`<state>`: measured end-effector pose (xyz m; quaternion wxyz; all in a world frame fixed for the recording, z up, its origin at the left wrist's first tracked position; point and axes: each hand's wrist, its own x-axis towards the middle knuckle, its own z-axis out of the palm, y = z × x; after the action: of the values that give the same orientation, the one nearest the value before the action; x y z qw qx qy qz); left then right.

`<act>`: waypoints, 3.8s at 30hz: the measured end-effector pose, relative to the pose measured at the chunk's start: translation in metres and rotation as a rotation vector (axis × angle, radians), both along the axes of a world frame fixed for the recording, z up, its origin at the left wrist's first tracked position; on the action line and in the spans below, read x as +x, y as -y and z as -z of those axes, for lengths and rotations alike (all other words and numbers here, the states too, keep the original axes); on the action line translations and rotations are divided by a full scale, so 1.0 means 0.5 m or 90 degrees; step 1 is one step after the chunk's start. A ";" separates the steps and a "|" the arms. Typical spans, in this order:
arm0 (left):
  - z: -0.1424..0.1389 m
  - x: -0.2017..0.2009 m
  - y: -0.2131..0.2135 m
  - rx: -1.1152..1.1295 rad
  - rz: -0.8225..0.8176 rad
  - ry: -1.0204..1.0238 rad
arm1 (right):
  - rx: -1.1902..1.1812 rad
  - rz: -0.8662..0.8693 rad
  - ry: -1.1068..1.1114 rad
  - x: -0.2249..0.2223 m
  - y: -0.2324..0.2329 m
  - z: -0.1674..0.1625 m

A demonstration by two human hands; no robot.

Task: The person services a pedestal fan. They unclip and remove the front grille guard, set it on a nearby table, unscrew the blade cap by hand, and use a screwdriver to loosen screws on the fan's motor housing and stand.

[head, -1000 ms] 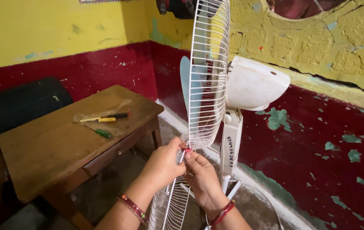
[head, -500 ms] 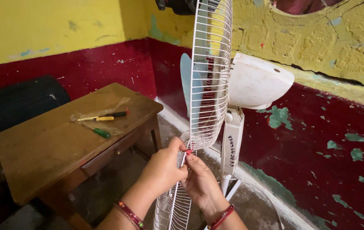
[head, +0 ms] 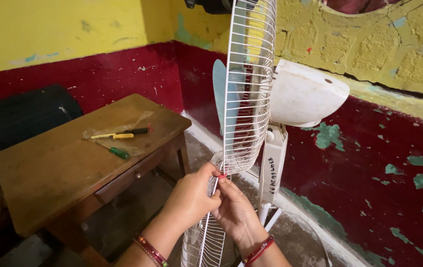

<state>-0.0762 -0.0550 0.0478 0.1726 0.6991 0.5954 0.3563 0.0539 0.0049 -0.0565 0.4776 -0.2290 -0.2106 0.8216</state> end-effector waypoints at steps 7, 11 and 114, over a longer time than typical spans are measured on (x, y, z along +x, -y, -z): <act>-0.014 0.002 0.005 -0.011 -0.004 -0.001 | 0.023 -0.017 -0.114 0.002 -0.010 0.032; -0.015 0.002 0.003 -0.039 -0.016 -0.010 | 0.076 -0.008 -0.078 0.004 0.006 0.015; 0.258 -0.479 0.101 0.276 -0.511 1.002 | 0.629 0.110 0.617 -0.398 -0.265 -0.102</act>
<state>-0.3156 -0.1057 -0.0814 0.2570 0.0111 0.4245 0.8681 -0.1449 0.1375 -0.0056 0.4419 -0.3418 -0.7301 0.3936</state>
